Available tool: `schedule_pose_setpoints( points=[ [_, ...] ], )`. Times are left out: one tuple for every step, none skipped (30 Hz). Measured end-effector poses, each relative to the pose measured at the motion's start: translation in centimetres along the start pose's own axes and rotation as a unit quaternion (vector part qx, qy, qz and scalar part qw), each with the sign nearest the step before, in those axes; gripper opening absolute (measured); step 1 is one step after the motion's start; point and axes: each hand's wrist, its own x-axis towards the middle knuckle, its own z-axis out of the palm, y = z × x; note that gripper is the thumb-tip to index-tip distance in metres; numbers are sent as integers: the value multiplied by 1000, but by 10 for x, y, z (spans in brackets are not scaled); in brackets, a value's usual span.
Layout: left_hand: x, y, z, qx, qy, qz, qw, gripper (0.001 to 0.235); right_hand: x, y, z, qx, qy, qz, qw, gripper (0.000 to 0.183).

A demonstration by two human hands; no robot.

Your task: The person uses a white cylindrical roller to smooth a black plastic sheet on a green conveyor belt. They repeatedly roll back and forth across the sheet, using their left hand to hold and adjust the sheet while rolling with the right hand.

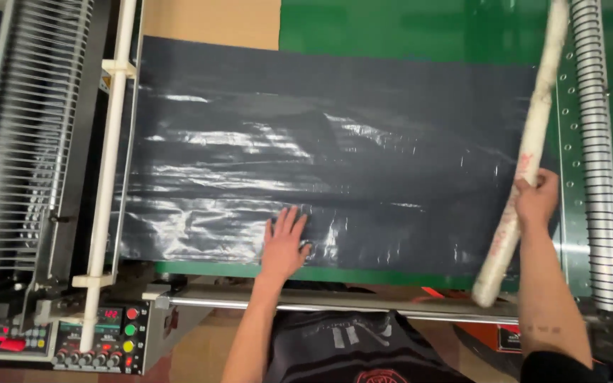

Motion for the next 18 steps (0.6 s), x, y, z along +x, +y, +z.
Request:
schedule_pose_setpoints(
  points=[
    [5,0,16,43,-56,3,997,69,2,5,8,58,-11,-59,997,37],
    [10,0,32,86,-112,7,990,72,3,11,15,116,-23,-117,986,39],
    [9,-1,38,86,-111,7,990,72,-8,-7,22,115,-23,-118,986,39],
    [6,-1,44,83,-101,5,991,71,-19,-25,27,149,-55,-123,980,41],
    [9,-4,46,84,-88,5,993,70,-29,-46,36,186,-85,-128,970,43],
    [9,-3,36,87,-83,7,993,70,-39,-67,46,191,-82,-130,969,43],
    [3,-3,27,72,-63,-17,995,66,-53,-86,58,248,-111,-102,957,46],
    [-2,-3,19,56,-43,-41,997,63,-68,-106,69,303,-141,-73,940,48],
    [-8,-4,5,57,-40,-46,996,63,-83,-126,84,306,-145,-75,938,48],
    [-13,-6,-8,25,-25,-63,997,61,-99,-146,100,342,-168,-64,922,45],
    [-18,-6,-20,-9,-9,-78,997,60,-114,-166,113,377,-189,-53,905,43],
    [-24,-16,-27,-8,-6,-81,997,60,-133,-189,130,379,-193,-56,904,43],
    [-31,-24,-33,-41,25,-102,994,56,-153,-208,143,417,-223,-41,880,41],
    [-38,-32,-38,-74,56,-123,988,53,-173,-226,157,454,-253,-25,854,40],
    [-45,-41,-42,-73,57,-124,988,53,-195,-247,163,455,-254,-25,853,40],
    [-53,-51,-45,-77,97,-138,983,49,-217,-268,170,483,-288,-8,827,40],
    [-60,-61,-50,-81,138,-152,975,44,-239,-291,178,510,-322,8,798,39],
    [-66,-65,-60,-80,140,-153,975,44,-263,-317,168,511,-324,7,796,39]
  ],
)
